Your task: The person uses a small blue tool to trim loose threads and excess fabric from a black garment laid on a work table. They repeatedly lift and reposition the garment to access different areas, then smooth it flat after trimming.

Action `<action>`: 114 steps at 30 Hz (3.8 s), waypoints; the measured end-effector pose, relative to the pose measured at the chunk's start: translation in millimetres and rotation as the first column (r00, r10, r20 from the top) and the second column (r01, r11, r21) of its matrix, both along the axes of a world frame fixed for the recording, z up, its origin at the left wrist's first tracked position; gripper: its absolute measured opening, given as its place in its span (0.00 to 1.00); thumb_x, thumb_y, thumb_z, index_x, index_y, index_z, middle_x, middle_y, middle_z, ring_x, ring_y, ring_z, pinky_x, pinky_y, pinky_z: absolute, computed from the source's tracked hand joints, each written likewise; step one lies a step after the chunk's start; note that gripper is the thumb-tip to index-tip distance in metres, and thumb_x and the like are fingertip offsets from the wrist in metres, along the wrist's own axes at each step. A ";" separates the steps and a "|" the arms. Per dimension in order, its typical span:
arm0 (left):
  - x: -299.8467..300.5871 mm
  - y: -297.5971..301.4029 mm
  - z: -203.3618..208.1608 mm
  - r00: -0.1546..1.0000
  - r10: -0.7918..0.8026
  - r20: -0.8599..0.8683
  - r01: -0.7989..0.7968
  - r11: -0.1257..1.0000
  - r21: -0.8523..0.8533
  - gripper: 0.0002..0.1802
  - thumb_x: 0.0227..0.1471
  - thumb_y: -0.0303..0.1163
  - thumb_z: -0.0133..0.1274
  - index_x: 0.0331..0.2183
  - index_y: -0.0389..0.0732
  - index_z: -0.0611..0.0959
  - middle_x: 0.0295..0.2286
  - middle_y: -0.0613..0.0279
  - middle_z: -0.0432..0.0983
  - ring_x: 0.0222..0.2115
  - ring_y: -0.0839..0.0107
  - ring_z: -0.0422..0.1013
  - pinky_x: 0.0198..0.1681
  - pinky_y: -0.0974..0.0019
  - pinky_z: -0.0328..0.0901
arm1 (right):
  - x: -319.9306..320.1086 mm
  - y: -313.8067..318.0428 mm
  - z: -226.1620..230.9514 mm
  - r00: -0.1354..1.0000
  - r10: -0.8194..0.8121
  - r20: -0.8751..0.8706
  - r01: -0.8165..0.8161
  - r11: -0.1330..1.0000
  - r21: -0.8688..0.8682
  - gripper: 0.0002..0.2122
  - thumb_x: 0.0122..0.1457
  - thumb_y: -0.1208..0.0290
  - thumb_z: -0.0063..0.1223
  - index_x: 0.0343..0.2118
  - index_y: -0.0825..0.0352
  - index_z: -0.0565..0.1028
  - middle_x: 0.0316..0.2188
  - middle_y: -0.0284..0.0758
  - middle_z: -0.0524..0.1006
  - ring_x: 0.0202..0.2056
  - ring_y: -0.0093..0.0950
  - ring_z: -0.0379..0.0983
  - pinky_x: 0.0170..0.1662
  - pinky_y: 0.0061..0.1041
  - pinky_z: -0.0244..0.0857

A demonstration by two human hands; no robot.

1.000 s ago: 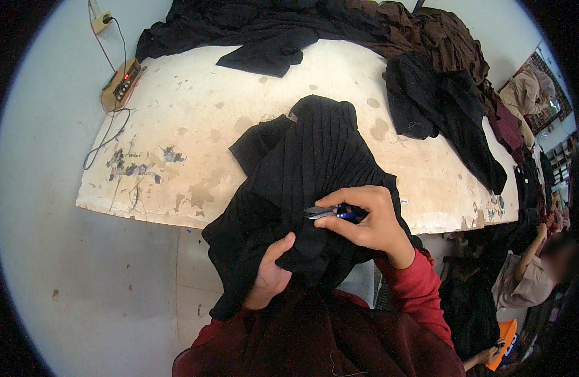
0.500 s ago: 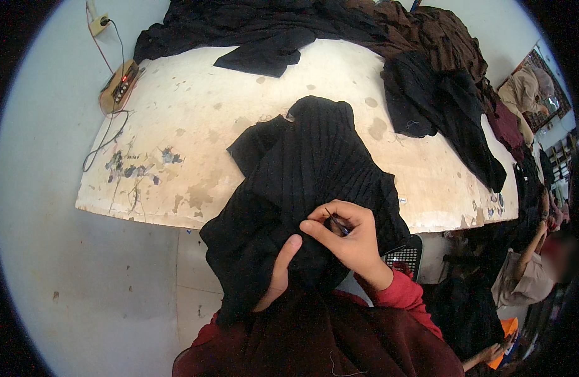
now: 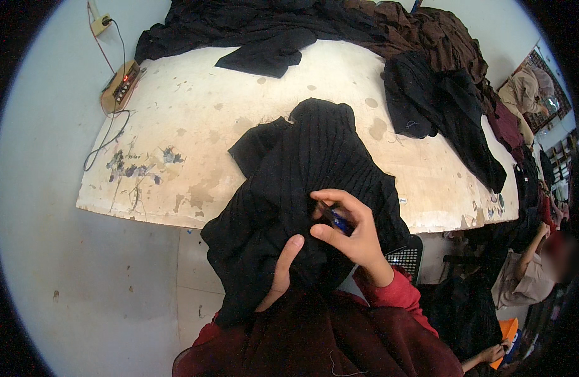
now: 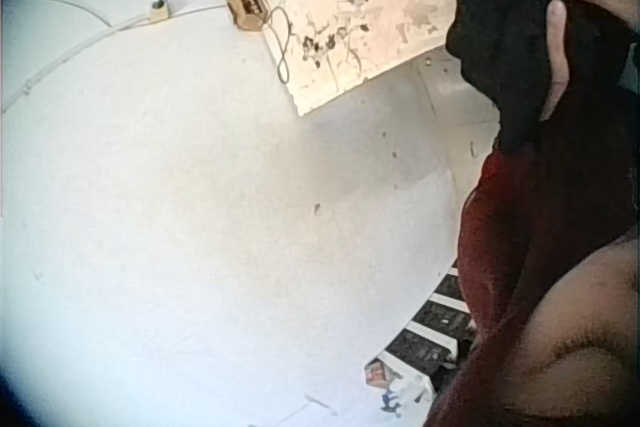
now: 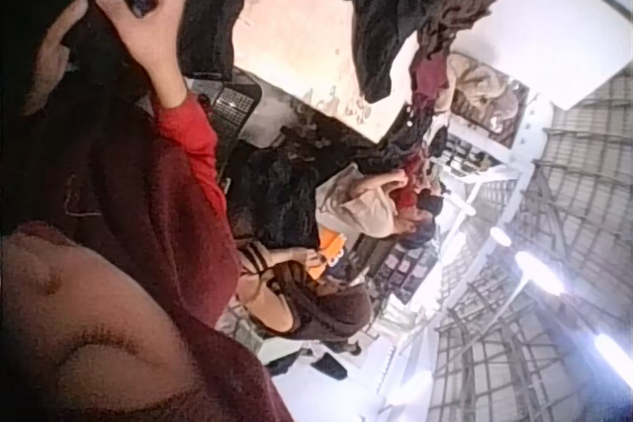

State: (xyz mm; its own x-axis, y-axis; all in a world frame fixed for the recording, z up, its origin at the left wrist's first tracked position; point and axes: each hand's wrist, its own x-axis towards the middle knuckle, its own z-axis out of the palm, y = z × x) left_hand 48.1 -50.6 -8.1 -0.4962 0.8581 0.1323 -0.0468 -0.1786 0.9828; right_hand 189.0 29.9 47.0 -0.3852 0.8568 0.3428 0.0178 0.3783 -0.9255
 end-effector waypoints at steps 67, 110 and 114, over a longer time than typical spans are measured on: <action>-6.1 -6.3 24.8 0.806 -0.186 -0.562 0.152 0.982 -0.108 0.18 0.52 0.25 0.52 0.46 0.31 0.75 0.43 0.50 0.73 0.43 0.62 0.71 0.50 0.61 0.63 | -9.3 -5.8 22.4 0.980 0.028 0.199 -0.005 0.993 -0.117 0.07 0.48 0.79 0.64 0.29 0.71 0.77 0.27 0.29 0.76 0.28 0.14 0.69 0.33 0.14 0.62; -4.8 -9.3 36.8 0.815 -0.103 -0.571 0.097 0.994 -0.041 0.23 0.51 0.34 0.57 0.45 0.28 0.76 0.46 0.40 0.71 0.48 0.50 0.68 0.56 0.56 0.58 | -14.7 24.9 17.6 0.980 0.053 0.194 -0.120 0.928 0.354 0.15 0.39 0.83 0.61 0.34 0.65 0.80 0.29 0.34 0.75 0.30 0.26 0.74 0.33 0.22 0.67; -0.2 -7.3 43.6 0.812 0.023 -0.583 -0.019 1.000 0.012 0.21 0.52 0.33 0.56 0.44 0.28 0.77 0.44 0.42 0.74 0.47 0.49 0.69 0.56 0.55 0.57 | -8.7 30.1 23.0 0.981 -0.184 0.055 0.166 0.957 0.238 0.12 0.47 0.78 0.62 0.37 0.67 0.78 0.27 0.35 0.76 0.29 0.23 0.73 0.33 0.20 0.65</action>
State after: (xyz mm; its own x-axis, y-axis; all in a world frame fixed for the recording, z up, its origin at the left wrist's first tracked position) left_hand 48.0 -57.9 35.4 -0.3427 0.8466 0.4072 0.5382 -0.1783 0.8237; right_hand 180.2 60.0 70.0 -0.2691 0.8137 0.5153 0.1693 0.5667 -0.8064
